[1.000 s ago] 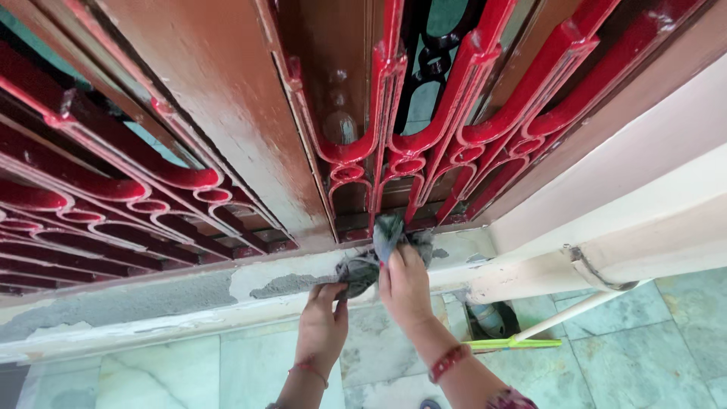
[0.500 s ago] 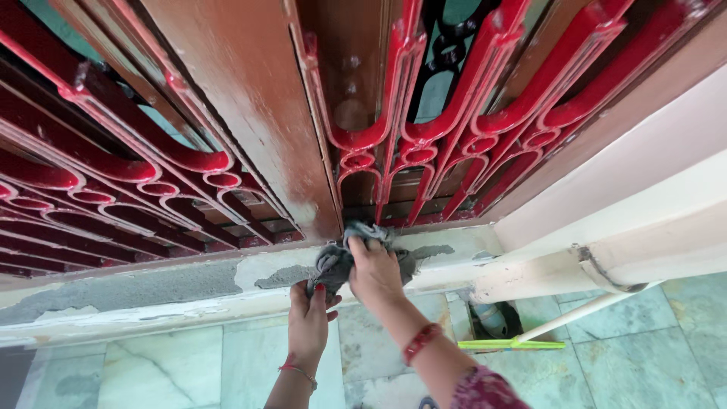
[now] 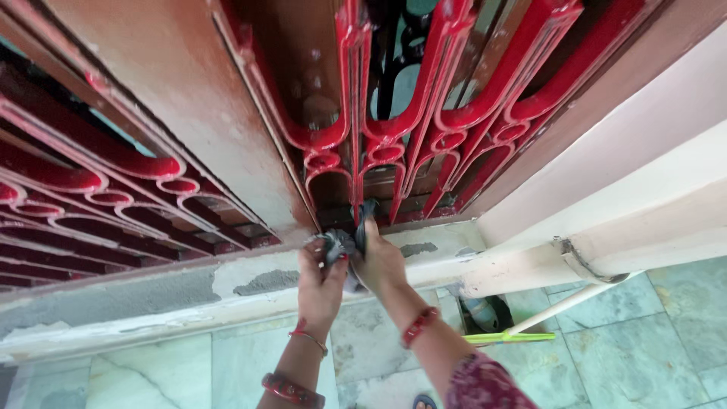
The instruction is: The person wipes down the window grille and frame with a cloth.
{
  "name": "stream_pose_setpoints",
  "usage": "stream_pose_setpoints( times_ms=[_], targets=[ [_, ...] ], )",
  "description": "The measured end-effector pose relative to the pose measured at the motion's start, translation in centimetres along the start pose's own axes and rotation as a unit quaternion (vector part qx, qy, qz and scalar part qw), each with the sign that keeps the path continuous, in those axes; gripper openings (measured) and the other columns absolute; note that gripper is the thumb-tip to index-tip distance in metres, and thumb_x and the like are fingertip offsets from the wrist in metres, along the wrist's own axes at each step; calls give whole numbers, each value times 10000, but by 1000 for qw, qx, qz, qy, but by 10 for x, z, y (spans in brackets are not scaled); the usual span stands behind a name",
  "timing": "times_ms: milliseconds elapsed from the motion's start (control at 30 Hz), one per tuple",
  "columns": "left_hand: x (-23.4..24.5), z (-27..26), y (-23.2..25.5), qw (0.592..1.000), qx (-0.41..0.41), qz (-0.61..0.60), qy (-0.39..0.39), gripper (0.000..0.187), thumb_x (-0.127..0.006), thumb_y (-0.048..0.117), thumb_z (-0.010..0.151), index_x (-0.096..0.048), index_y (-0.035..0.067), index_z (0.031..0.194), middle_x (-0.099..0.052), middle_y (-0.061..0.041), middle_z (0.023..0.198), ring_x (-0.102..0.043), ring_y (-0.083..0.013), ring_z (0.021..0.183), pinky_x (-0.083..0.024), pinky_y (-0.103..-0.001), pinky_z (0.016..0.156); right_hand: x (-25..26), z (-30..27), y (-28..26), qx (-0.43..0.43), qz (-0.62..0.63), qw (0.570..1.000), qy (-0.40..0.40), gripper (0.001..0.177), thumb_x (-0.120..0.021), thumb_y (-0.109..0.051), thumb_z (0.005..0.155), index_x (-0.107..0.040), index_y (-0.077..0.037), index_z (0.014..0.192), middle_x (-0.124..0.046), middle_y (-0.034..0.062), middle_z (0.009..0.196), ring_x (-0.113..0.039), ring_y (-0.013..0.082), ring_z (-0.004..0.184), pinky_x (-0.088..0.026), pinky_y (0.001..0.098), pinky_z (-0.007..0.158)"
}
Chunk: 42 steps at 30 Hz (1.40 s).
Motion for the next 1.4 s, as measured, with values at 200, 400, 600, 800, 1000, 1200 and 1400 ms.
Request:
stream_pose_setpoints(
  times_ms=[200, 400, 600, 800, 1000, 1200, 1400],
  targets=[
    [-17, -18, -9, 993, 105, 58, 16, 294, -572, 137, 991, -512, 80, 1273, -651, -30, 1086, -637, -94, 904, -628, -311, 759, 60, -47, 63, 315, -135, 926, 155, 611, -683, -160, 763, -517, -234, 1346, -725, 124, 1050, -689, 357, 950, -555, 484, 792],
    [-46, -14, -24, 995, 97, 16, -20, 302, -562, 155, 1010, -518, 81, 1299, -649, -40, 1053, -638, -84, 903, -631, -301, 778, 40, 7, 71, 8, -102, 993, 62, 607, -625, -276, 896, -484, -167, 1477, -701, 220, 996, -671, 401, 931, -540, 485, 798],
    [-65, -12, -12, 988, 65, 136, -32, 333, -602, 171, 1016, -552, 76, 1331, -695, -117, 1003, -604, -146, 807, -557, -338, 716, 51, -24, 80, 107, 33, 994, 14, 939, -718, -269, 865, -275, -150, 1684, -681, 317, 1028, -653, 450, 952, -538, 472, 848],
    [-94, -21, 8, 982, 177, -63, -16, 280, -540, 188, 1002, -522, 61, 1250, -676, -94, 1122, -747, -238, 966, -620, -364, 689, 90, -50, 115, -75, 503, 856, 91, 497, -654, -303, 935, -550, -8, 1321, -708, 61, 1021, -680, 147, 848, -583, 314, 664],
    [-100, -19, -8, 955, 272, -111, 40, 210, -567, 96, 987, -527, 47, 1187, -638, -113, 1158, -734, -239, 1036, -666, -385, 746, 61, -42, 136, -61, 419, 885, 195, 586, -698, -148, 1012, -426, 8, 1507, -489, 421, 920, -431, 580, 711, -429, 575, 592],
    [-124, -21, -11, 997, 62, 37, -21, 357, -661, 94, 977, -581, 85, 1325, -727, -156, 1067, -720, -298, 890, -633, -347, 752, 94, 7, 91, 64, 17, 997, 45, 879, -826, -234, 729, -425, -98, 1499, -712, 284, 920, -693, 447, 823, -567, 499, 724],
    [-144, -10, 25, 885, -82, 446, -104, 576, -606, 70, 867, -518, 136, 1432, -648, -147, 1336, -657, -380, 1105, -535, -486, 892, 105, -9, 117, 119, -266, 956, 45, 654, -607, -151, 920, -459, -143, 1556, -749, 177, 819, -750, 346, 754, -584, 492, 658]
  ],
)
Point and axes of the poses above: each hand's wrist, its own z-axis towards the middle knuckle, its own x-axis out of the back of the hand, y = z × x, the point moved 2 cm from there along z, towards the middle knuckle
